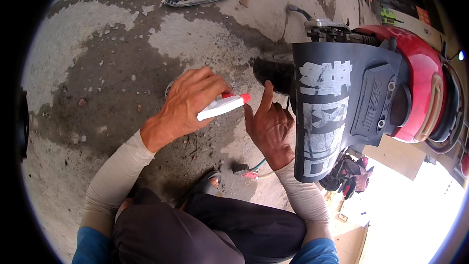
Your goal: The person walks to a red scooter and squats down to work on the rear tire. They use a spray bottle to apply liquid to the tire tread and then use their fingers to probe the tire surface, likely checking for punctures or leaks.
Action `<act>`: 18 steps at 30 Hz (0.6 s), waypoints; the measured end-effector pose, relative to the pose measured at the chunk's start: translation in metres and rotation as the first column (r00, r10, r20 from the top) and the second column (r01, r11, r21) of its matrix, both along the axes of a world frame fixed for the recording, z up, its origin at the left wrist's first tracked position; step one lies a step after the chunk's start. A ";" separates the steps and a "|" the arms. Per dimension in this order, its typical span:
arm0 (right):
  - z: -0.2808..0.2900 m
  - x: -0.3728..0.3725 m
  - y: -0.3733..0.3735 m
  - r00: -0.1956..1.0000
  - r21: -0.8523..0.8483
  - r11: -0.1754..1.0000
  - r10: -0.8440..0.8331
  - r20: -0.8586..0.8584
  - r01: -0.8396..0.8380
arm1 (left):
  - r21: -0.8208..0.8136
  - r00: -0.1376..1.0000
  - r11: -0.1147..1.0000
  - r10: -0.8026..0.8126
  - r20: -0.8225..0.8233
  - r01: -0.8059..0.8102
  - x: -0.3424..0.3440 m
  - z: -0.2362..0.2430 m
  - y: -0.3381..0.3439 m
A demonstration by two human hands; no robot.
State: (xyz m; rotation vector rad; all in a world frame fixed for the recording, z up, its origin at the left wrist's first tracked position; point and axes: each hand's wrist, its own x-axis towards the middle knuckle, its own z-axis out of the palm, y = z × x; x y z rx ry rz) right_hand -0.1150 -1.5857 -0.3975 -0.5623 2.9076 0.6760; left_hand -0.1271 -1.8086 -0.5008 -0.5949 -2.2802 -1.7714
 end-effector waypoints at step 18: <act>-0.006 0.000 0.108 0.817 -0.638 0.548 -0.523 0.243 0.541 | -0.048 0.999 0.999 -0.021 0.024 0.022 0.000 0.002 0.004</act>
